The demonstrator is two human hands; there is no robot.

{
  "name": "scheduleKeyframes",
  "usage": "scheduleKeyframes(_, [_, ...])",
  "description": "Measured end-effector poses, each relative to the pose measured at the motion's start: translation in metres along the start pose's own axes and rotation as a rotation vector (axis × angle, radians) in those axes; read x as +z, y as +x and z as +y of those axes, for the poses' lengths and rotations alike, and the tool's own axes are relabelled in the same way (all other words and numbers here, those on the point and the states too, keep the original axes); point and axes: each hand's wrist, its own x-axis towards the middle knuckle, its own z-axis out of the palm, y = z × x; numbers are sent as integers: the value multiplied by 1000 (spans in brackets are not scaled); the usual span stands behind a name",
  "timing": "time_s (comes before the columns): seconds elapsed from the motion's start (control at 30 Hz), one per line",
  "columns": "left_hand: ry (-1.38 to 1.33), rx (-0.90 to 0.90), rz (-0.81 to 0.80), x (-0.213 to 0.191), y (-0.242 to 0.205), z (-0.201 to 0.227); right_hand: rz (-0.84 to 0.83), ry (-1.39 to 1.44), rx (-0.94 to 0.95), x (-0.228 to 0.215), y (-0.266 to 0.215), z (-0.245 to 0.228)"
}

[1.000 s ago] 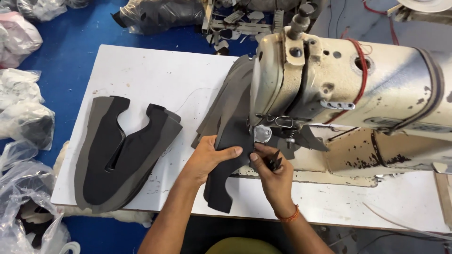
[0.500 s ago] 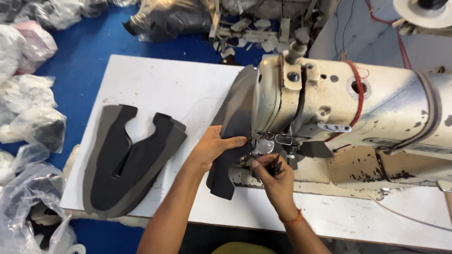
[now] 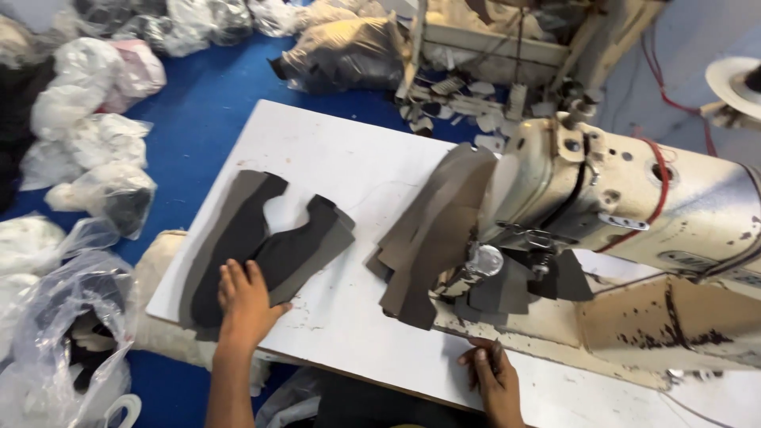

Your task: The person uses a sewing machine to stitch together dark gray shoe parts. They guide the material under the needle, trim excess thread with scissors, and flip the pieces to sew different edges. The finished parts are placed on the table next to the machine.

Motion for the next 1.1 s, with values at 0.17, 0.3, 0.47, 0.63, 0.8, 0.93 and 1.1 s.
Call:
scheduleKeyframes(0.17, [-165, 40, -56, -20, -3, -24, -50, -103, -97, 22, -4, -3])
scheduleKeyframes(0.3, [-520, -102, -206, -78, -9, -17, -160, -172, -154, 36, -23, -2])
scheduleKeyframes(0.47, [81, 103, 128, 5, -7, 0, -275, -371, -220, 33, -52, -36])
scheduleKeyframes(0.63, [-117, 74, 429, -21, -9, -7, -351, -395, -228, 31, -67, -71])
scheduleKeyframes(0.8, [-633, -5, 763, -80, -63, 64, -134, -494, -622, 43, -65, -91])
scheduleKeyframes(0.93, [-913, 731, 712, -61, -148, 166, -139, 11, -731, 38, -62, -86])
scheduleKeyframes(1.1, [-1262, 1076, 194, -108, -158, 168, 332, 50, -490, -9, -56, -56])
